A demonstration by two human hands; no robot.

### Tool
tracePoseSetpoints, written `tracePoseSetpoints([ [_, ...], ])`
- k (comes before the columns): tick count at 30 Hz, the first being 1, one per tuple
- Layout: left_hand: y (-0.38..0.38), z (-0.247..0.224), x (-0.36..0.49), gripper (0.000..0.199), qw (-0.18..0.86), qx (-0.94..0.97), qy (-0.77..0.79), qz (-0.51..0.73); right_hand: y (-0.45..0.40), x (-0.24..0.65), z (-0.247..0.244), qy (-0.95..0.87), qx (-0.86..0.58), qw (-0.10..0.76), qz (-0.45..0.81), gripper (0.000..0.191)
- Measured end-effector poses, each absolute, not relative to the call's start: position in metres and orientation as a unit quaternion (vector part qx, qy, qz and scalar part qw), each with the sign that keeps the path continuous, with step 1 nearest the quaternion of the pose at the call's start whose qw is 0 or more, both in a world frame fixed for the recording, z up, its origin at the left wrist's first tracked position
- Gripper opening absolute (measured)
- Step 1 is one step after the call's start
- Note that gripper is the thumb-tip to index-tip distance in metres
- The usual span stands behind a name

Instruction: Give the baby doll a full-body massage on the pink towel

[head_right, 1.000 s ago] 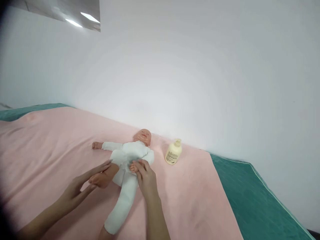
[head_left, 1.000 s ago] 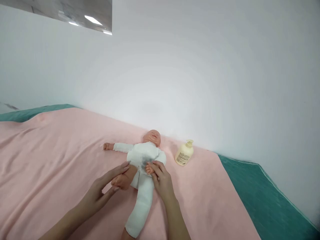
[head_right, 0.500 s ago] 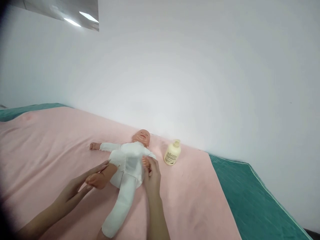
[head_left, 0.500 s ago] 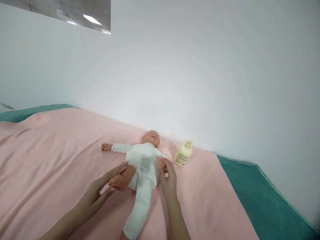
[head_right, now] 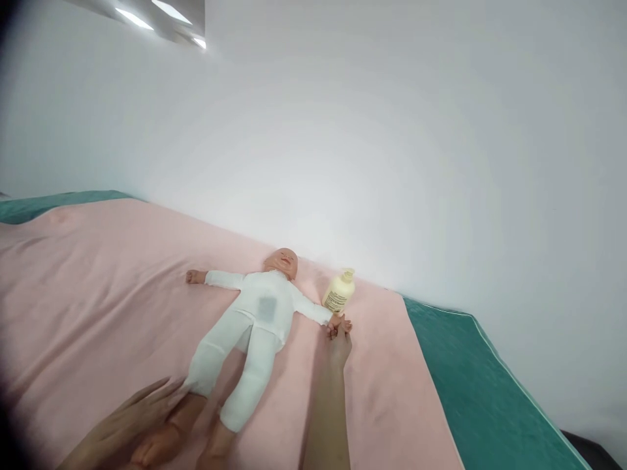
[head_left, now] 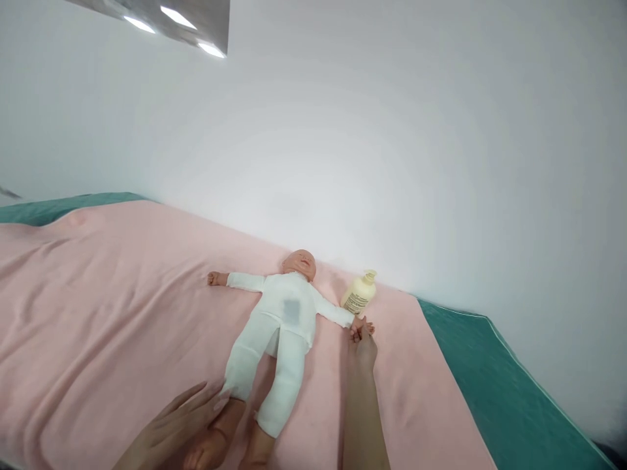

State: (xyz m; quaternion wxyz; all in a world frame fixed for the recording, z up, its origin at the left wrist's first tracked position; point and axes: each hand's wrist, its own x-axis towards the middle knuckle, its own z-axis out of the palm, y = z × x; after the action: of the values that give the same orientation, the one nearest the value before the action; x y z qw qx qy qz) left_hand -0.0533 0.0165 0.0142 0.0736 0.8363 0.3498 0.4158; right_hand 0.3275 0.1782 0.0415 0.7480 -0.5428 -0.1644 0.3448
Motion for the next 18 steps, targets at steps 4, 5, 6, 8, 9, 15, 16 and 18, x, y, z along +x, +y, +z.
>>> tracePoseSetpoints([
  [4,0.015,0.003,-0.058,0.064,-0.006,0.878,0.308,0.367,0.164,0.323,0.042,-0.169,-0.549,0.752,0.322,0.025],
  [5,0.015,0.001,-0.059,0.063,-0.022,0.886,0.301,0.352,0.158,0.321,0.043,-0.172,-0.555,0.752,0.311,0.025],
  [6,0.014,0.001,-0.059,0.061,-0.031,0.891,0.297,0.342,0.151,0.320,0.043,-0.176,-0.563,0.750,0.298,0.027],
  [8,0.013,0.000,-0.058,0.058,-0.037,0.894,0.289,0.340,0.132,0.315,0.045,-0.185,-0.584,0.742,0.273,0.035],
  [9,0.012,-0.001,-0.058,0.058,-0.036,0.893,0.286,0.346,0.120,0.312,0.046,-0.191,-0.599,0.733,0.261,0.043],
  [15,0.008,0.005,-0.069,0.063,0.177,0.793,0.370,0.451,0.030,0.268,0.043,-0.311,-0.686,0.623,0.212,0.067],
  [16,0.012,0.010,-0.071,0.058,0.221,0.753,0.409,0.466,0.016,0.258,0.039,-0.345,-0.683,0.612,0.200,0.065],
  [18,0.027,0.022,-0.071,0.049,0.266,0.681,0.471,0.494,-0.009,0.239,0.027,-0.418,-0.670,0.591,0.162,0.059],
])
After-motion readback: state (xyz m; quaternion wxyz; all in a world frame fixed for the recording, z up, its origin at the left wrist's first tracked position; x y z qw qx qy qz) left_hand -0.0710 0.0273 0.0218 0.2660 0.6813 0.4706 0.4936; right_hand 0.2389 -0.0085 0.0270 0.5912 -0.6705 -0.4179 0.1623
